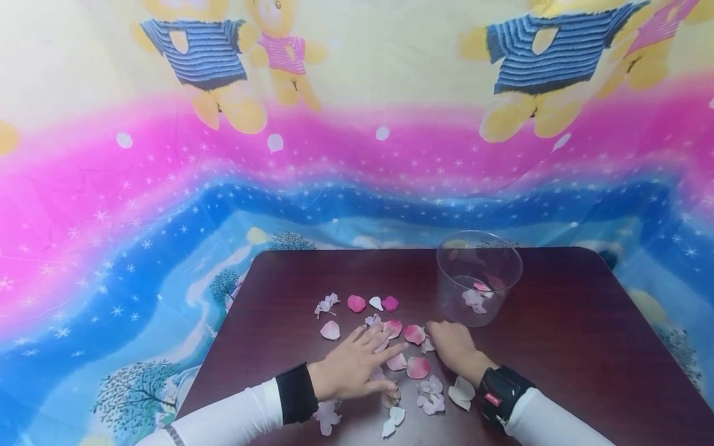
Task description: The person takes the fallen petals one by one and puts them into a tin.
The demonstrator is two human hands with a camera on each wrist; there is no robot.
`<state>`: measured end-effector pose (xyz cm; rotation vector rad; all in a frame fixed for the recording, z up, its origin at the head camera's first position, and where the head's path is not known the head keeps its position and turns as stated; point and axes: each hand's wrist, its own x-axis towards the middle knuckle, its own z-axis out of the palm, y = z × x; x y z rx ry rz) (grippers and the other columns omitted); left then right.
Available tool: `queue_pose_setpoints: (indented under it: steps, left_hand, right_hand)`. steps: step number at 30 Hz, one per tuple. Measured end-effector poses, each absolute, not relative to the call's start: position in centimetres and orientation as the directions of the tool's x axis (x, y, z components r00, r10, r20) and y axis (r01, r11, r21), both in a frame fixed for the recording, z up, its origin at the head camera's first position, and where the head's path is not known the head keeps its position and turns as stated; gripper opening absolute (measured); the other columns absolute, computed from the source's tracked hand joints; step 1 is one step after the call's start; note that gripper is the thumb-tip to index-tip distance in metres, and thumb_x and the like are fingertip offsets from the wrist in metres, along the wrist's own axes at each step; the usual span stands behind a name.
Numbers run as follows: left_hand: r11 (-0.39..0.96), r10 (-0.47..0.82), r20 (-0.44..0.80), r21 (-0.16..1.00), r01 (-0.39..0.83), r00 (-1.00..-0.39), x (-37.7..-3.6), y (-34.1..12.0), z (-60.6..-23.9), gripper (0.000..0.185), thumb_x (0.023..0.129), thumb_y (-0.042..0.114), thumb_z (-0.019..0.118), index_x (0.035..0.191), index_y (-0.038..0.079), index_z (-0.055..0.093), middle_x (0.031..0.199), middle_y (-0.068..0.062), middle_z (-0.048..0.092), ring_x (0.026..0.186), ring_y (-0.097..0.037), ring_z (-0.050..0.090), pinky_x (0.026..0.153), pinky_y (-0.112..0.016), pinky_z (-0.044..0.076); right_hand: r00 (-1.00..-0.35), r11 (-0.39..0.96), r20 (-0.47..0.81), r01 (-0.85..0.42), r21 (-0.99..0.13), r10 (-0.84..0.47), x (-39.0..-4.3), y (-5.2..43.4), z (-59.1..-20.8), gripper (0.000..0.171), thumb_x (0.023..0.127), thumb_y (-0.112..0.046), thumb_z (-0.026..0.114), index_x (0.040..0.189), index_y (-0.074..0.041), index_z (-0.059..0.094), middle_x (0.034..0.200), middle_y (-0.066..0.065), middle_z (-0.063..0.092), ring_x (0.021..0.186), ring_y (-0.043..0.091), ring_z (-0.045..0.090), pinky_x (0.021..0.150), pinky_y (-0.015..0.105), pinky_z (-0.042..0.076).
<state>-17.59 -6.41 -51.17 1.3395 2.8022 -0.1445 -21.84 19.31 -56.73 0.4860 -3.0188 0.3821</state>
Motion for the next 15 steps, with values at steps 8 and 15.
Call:
queue_pose_setpoints:
  steps: [8,15]
  left_hand:
    - [0.649,0.757,-0.048,-0.068,0.758,-0.652,-18.2,-6.4,-50.1,0.073,0.099,0.070,0.034,0.162,0.036,0.020,0.168,-0.002,0.029,0.158,-0.026,0.023,0.124,-0.050,0.029]
    - [0.660,0.751,0.022,-0.063,0.749,-0.660,-18.6,-6.4,-49.2,0.073,0.099,0.069,0.038,0.162,0.035,0.021,0.168,-0.004,0.029,0.157,-0.026,0.025,0.124,-0.052,0.029]
  right_hand:
    - [-0.936,0.913,0.193,-0.335,-0.231,-0.295,-21.9,19.7,-53.7,0.019,0.086,-0.011,0.075,0.073,-0.015,0.061,0.057,-0.002,0.056,0.050,0.015,0.052,0.045,0.032,0.034]
    - [-0.924,0.906,0.241,-0.353,-0.232,-0.298,-21.5,19.7,-50.7,0.022,0.089,-0.010,0.074,0.073,-0.016,0.059,0.057,-0.005,0.052,0.052,0.011,0.049,0.047,0.031,0.035]
